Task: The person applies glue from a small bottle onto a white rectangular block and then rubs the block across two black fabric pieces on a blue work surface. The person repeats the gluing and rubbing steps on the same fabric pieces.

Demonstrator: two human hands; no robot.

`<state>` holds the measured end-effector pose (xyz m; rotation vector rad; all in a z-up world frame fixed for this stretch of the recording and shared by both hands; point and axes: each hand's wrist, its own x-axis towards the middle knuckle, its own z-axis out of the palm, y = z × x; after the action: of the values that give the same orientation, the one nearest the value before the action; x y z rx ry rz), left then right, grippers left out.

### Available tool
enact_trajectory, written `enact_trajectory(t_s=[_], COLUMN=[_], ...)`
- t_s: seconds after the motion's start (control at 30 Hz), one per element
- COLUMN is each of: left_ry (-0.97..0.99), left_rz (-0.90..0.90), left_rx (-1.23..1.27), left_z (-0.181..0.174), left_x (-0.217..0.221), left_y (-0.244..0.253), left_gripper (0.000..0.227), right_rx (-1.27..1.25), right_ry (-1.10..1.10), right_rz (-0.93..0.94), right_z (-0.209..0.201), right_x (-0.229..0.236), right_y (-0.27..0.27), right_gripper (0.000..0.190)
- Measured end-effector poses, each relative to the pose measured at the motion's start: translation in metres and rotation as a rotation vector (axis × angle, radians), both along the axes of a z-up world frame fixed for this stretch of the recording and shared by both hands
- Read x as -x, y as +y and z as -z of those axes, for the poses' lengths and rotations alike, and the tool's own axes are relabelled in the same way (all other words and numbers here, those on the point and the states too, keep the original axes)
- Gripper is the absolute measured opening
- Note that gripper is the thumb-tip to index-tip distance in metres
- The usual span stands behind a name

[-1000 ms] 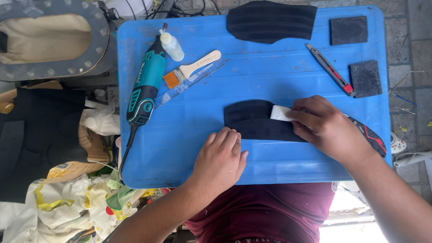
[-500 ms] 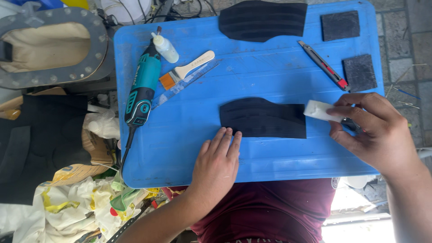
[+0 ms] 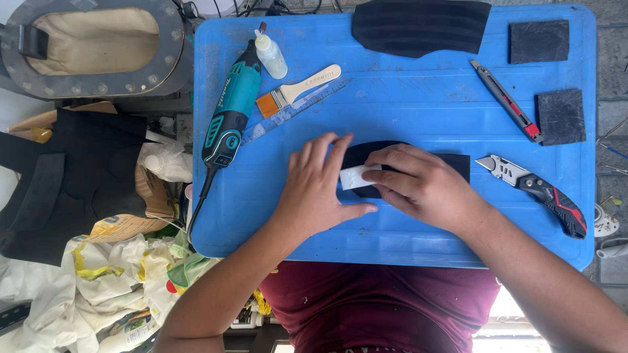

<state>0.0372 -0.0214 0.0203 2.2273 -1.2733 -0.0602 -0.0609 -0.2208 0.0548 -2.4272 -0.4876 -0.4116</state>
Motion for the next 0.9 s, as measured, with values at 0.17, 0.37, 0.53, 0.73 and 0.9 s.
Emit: enact_trajectory(t_s=[0.17, 0.37, 0.53, 0.73, 0.9], left_ry=[-0.019, 0.022, 0.077, 0.086, 0.100], left_rz=[-0.003, -0.028, -0.062, -0.068, -0.056], left_rx=[-0.090, -0.080, -0.154, -0.184, -0.234], left_z=[0.008, 0.012, 0.008, 0.002, 0.006], left_x=[0.001, 0.005, 0.010, 0.009, 0.007], left_y=[-0.009, -0.007, -0.016, -0.019, -0.020], left_gripper=[0.097, 0.094, 0.095, 0.093, 0.092], right_rx=[0.039, 0.106, 0.154, 0.178, 0.241], right_ry=[0.039, 0.095, 0.147, 0.209, 0.233], right_rz=[-0.019, 0.061, 0.163, 0.337, 0.467], right_z=[0.006, 0.006, 0.001, -0.003, -0.001], right_x=[-0.004, 0.009, 0.024, 0.050, 0.089], right_y=[0.003, -0.008, -0.023, -0.053, -0.071], right_gripper=[0.029, 0.030, 0.033, 0.030, 0.028])
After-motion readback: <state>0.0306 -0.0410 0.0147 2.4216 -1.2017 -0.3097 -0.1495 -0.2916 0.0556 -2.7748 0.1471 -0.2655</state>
